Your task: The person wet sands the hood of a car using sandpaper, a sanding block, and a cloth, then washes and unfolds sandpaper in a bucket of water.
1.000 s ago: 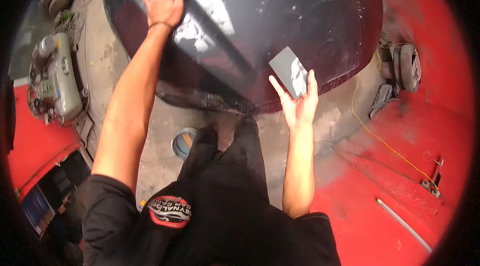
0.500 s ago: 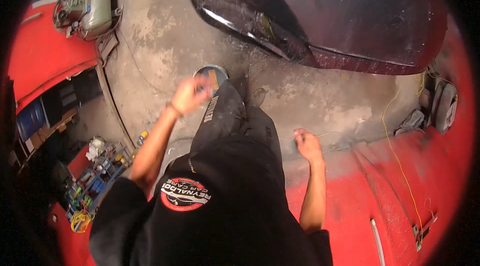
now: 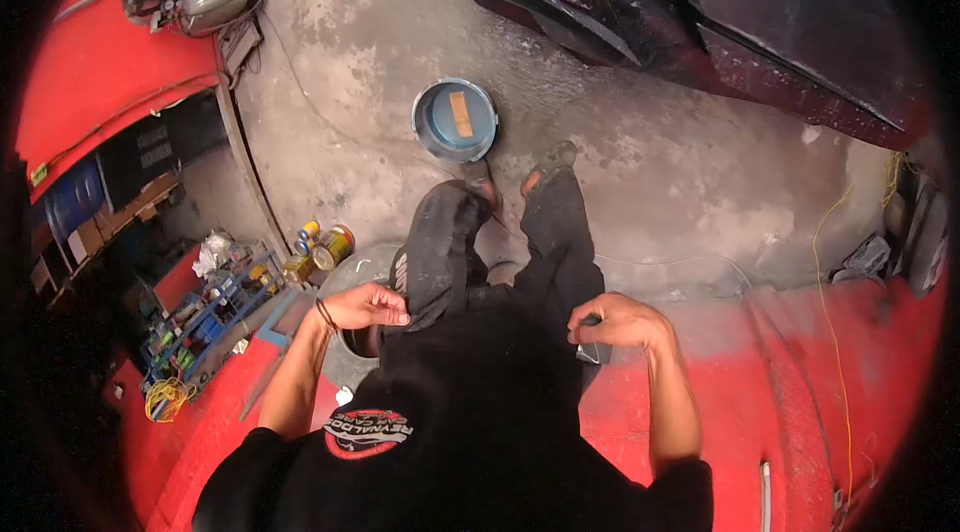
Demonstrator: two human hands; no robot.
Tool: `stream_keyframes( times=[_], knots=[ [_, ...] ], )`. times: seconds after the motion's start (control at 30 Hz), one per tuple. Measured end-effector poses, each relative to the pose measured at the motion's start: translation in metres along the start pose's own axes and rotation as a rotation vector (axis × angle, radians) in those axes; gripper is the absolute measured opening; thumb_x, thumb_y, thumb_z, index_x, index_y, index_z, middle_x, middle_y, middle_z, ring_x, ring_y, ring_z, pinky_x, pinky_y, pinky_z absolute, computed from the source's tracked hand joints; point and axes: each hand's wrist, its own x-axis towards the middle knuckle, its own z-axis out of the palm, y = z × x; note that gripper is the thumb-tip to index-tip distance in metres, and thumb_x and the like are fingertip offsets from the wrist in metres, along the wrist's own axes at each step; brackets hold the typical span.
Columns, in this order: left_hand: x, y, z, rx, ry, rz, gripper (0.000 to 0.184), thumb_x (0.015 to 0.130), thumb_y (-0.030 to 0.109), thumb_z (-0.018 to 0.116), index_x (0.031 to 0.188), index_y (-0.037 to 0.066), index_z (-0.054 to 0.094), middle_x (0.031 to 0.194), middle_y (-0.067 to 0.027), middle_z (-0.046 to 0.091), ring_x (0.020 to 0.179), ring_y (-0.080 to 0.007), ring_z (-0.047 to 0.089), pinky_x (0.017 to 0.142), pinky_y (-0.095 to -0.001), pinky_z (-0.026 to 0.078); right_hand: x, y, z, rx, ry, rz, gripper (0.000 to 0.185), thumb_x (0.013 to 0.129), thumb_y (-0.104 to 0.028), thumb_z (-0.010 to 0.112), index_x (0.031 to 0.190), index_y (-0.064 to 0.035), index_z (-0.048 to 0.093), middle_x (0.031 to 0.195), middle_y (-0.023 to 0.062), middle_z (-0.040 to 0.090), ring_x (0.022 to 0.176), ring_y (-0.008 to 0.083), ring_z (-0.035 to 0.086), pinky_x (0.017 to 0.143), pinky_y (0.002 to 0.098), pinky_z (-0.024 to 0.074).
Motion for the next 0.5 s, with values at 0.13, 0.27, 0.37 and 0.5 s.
stream_keyframes(
  times=[0.13, 0.27, 0.37, 0.5],
  knots=[
    [0.093, -0.035, -0.101, -0.218, 0.111, 0.172, 0.016, 0.11, 0.016, 0.066, 0.107, 0.003, 0.075, 0.1, -0.0048, 0.076, 0.087, -0.0137, 0.072, 0.08, -0.0298, 0.058, 0.074, 0.0, -0.04, -0.09, 0.012, -0.038, 0.023, 0.093, -0.027, 0.078, 0.105, -0.0076, 0.084, 0.102, 0.0061, 0.084, 0.1, 0.0193, 0.077, 0.094, 0.034, 0.0554],
    [0.267, -0.101, -0.268, 0.276, 1.056, 0.334, 0.013, 0.104, 0.014, 0.071, 0.107, 0.001, 0.069, 0.106, -0.0078, 0.076, 0.094, -0.0191, 0.071, 0.088, -0.0364, 0.058, 0.225, -0.004, -0.097, -0.084, 0.587, -0.276, 0.026, 0.103, -0.032, 0.072, 0.11, -0.0076, 0.079, 0.101, 0.0114, 0.082, 0.098, 0.0239, 0.077, 0.09, 0.0381, 0.0574],
    [0.361, -0.123, -0.357, 0.533, 1.524, 0.262, 0.033, 0.099, 0.026, 0.078, 0.119, 0.001, 0.073, 0.112, -0.0179, 0.079, 0.101, -0.0307, 0.075, 0.092, -0.0423, 0.058, 0.37, -0.009, -0.119, -0.157, 0.666, -0.362, 0.029, 0.108, -0.032, 0.062, 0.116, -0.007, 0.075, 0.105, 0.0189, 0.079, 0.103, 0.036, 0.076, 0.091, 0.0435, 0.0574],
    [0.447, -0.153, -0.435, 0.323, 1.528, 0.367, 0.037, 0.096, 0.033, 0.08, 0.12, 0.004, 0.075, 0.1, -0.0227, 0.079, 0.1, -0.0434, 0.077, 0.089, -0.0475, 0.058, 0.577, 0.012, -0.15, -0.619, 0.672, -0.441, 0.03, 0.105, -0.019, 0.056, 0.123, -0.0008, 0.072, 0.12, 0.0261, 0.075, 0.113, 0.0377, 0.075, 0.097, 0.0494, 0.0591]
  ],
)
